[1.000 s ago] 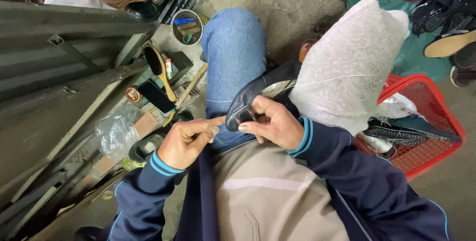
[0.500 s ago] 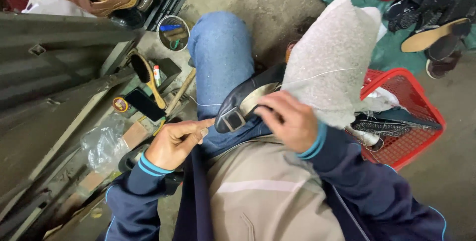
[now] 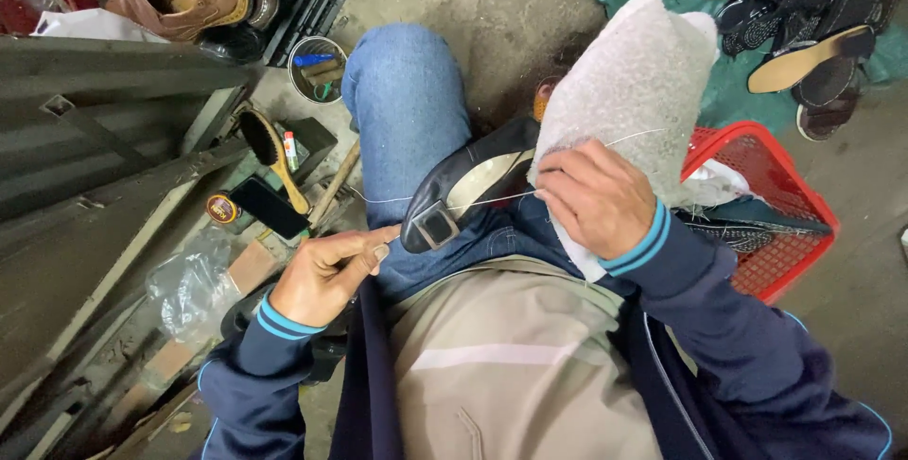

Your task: Hand-sewing the sole of a shoe using a needle and thread in a repair shop.

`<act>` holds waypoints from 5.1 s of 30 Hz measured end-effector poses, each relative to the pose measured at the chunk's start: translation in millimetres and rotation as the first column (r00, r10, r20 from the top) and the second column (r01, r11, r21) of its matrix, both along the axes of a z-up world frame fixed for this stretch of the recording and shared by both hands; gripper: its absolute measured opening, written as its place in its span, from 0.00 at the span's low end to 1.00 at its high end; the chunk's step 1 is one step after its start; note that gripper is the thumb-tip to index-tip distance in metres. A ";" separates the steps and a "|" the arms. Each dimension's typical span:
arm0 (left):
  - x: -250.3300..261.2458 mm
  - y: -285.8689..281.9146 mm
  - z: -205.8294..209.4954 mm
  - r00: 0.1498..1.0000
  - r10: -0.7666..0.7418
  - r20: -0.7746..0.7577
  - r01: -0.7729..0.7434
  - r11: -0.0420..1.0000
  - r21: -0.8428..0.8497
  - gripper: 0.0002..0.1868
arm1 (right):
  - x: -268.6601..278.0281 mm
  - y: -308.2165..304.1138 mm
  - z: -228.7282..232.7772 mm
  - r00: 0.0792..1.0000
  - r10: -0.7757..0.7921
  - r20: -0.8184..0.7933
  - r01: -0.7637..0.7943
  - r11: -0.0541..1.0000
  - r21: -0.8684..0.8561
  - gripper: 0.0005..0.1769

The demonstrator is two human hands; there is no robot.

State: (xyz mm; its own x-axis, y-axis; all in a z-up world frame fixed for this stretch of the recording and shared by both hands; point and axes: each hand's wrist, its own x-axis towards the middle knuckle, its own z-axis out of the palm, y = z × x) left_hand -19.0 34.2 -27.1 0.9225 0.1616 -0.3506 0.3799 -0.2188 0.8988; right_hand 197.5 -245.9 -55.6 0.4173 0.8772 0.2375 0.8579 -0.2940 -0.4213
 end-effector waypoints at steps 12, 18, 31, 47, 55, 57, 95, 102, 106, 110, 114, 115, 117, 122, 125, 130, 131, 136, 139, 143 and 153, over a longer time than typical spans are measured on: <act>-3.4 -0.3 -3.2 0.999 0.036 -0.003 -0.036 0.999 -0.031 0.14 | -4.9 -0.1 -27.9 0.992 -0.007 0.123 -0.004 0.996 0.086 0.10; 4.2 -1.7 3.3 1.000 -0.010 -0.021 0.010 1.000 0.013 0.13 | -3.1 -14.4 8.3 0.982 0.065 -0.176 -0.066 0.998 0.003 0.07; 4.7 -2.4 -1.5 0.999 0.050 -0.017 -0.050 0.997 -0.056 0.13 | -21.5 17.5 26.6 0.214 0.131 -0.968 0.108 0.982 0.157 0.08; -11.1 20.7 -36.2 0.999 0.042 0.011 -0.038 0.969 -0.245 0.12 | -57.5 62.5 -44.0 -0.088 -0.148 -0.985 0.119 0.980 -0.158 0.12; -7.0 28.1 -40.1 0.997 0.010 -0.083 -0.045 0.898 -0.438 0.13 | -55.5 61.0 -46.4 -0.224 -0.088 -0.971 0.110 0.987 -0.115 0.13; -2.9 28.6 -38.1 0.992 -0.019 -0.123 -0.039 0.893 -0.448 0.14 | -55.8 58.9 -51.0 -0.242 -0.021 -0.970 0.142 0.988 -0.057 0.14; 25.8 -19.4 33.2 0.989 -0.028 -0.147 0.071 0.953 0.294 0.12 | -65.7 43.7 -73.0 -0.525 0.206 -0.826 0.239 0.967 0.089 0.14; 13.2 -34.2 25.9 0.994 0.079 -0.074 -0.048 0.932 0.360 0.14 | -45.6 28.5 -76.1 -0.167 0.080 -0.983 0.104 0.993 0.064 0.17; 10.4 -33.4 23.2 0.996 0.056 -0.070 -0.025 0.924 0.382 0.13 | -34.7 28.1 -53.8 0.060 -0.038 -0.998 0.148 0.989 -0.028 0.13; 12.6 -30.9 23.5 0.996 -0.032 -0.077 0.064 0.890 0.452 0.13 | -20.5 23.4 -39.6 0.290 -0.060 -0.955 0.177 0.984 -0.008 0.10; 13.1 -30.4 10.6 0.987 -0.131 -0.092 0.160 0.828 0.538 0.10 | -19.2 28.0 -24.7 0.615 -0.019 -0.788 0.138 0.987 0.083 0.10; 15.1 -30.3 10.4 0.987 -0.135 -0.092 0.163 0.828 0.536 0.10 | -19.5 29.8 -23.9 0.614 -0.024 -0.789 0.142 0.987 0.081 0.10; 17.4 -29.7 10.6 0.990 -0.138 -0.028 0.134 0.870 0.475 0.10 | -20.5 35.2 -22.4 0.676 -0.052 -0.735 0.147 0.987 0.065 0.10; 11.2 -23.0 -3.6 0.991 -0.137 -0.001 0.125 0.899 0.420 0.09 | -21.2 36.5 -30.0 0.676 -0.021 -0.736 0.115 0.990 0.078 0.11; 6.8 -17.2 -13.7 0.988 -0.154 0.024 0.128 0.891 0.436 0.10 | -20.4 38.5 -28.9 0.655 -0.013 -0.755 0.105 0.992 0.073 0.11; 0.3 -10.7 -26.1 0.988 -0.152 0.033 0.119 0.872 0.474 0.13 | -24.4 43.6 -26.3 0.615 -0.030 -0.788 0.130 0.989 0.064 0.10; -0.1 -10.3 -26.9 0.988 -0.149 0.030 0.114 0.859 0.499 0.15 | -26.0 43.9 -27.3 0.600 -0.027 -0.799 0.133 0.989 0.067 0.10; -0.8 -8.9 -22.7 0.993 -0.114 0.001 0.094 0.828 0.553 0.21 | -31.5 52.0 -22.8 0.579 -0.025 -0.815 0.138 0.988 0.068 0.08; 2.4 -9.8 -15.6 0.994 -0.104 -0.013 0.092 0.810 0.578 0.25 | -34.5 54.5 -24.7 0.563 -0.020 -0.826 0.152 0.985 0.080 0.07; -0.3 -12.1 -17.8 0.993 -0.077 -0.093 0.118 0.788 0.604 0.29 | -36.8 57.5 -23.9 0.547 -0.037 -0.836 0.183 0.980 0.077 0.06; -2.2 -2.2 -11.7 0.963 0.047 -0.264 0.157 0.702 0.695 0.38 | -50.1 57.5 -14.9 0.582 -0.059 -0.811 0.192 0.979 0.067 0.06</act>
State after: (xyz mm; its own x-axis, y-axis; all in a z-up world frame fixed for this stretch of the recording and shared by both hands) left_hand -21.2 32.0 -38.7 0.8375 0.4060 -0.3658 0.5277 -0.7747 0.3483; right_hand 147.3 -188.4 -70.5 0.5994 0.7879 -0.1411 0.1104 -0.2560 -0.9604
